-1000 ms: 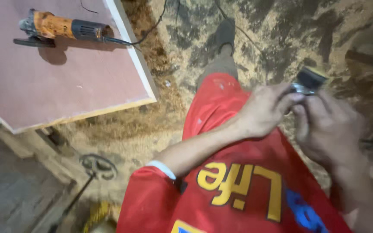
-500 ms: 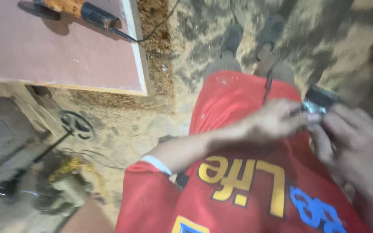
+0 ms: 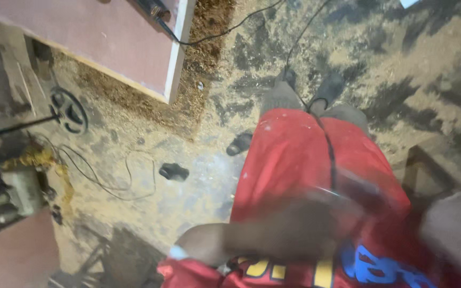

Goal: The person holds the power cord and plug of an angle grinder and wraps black electrical tape around the cord, rotating the cord and pulling tape to wind it along the cable. The angle grinder rests on a board on the floor while the person tapes the cord.

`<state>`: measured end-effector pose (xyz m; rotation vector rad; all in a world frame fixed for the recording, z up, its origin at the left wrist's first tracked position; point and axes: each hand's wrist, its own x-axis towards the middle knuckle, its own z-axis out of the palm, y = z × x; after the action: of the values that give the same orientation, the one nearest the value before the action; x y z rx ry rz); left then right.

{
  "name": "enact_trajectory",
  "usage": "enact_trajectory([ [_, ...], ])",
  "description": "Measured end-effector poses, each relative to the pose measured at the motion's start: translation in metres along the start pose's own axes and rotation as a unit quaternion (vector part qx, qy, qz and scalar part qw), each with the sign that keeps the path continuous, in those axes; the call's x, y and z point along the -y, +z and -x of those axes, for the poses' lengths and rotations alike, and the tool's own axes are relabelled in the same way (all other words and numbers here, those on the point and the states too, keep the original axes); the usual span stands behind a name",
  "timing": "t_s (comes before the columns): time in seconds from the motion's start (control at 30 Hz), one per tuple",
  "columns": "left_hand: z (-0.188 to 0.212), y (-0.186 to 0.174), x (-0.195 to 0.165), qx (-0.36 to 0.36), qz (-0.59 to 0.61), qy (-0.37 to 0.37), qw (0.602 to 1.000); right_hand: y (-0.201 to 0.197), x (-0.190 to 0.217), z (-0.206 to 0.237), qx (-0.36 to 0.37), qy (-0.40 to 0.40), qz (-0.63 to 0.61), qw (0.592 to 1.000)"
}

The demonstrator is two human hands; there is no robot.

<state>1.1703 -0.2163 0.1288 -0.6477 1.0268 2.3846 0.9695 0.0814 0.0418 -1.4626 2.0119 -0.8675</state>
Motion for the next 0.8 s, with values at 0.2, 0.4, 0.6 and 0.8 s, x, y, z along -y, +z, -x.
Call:
enact_trajectory([
  [0.2, 0.020, -0.048, -0.043, -0.270, 0.261, 0.188, 0.908, -0.017, -0.034, -0.090, 0.116, 0.156, -0.023, 0.981],
  [0.4, -0.043, -0.085, -0.057, 0.056, 0.264, 0.255, 0.929, -0.015, 0.005, -0.182, 0.043, 0.048, -0.312, 0.948],
  [0.6, -0.050, -0.080, -0.054, 0.092, 0.294, 0.164, 0.937, -0.012, 0.030, -0.241, 0.033, -0.012, -0.534, 0.845],
  [0.8, -0.074, -0.073, -0.035, 0.018, 0.229, 0.162, 0.960, -0.016, 0.021, -0.236, 0.021, -0.065, -0.471, 0.879],
])
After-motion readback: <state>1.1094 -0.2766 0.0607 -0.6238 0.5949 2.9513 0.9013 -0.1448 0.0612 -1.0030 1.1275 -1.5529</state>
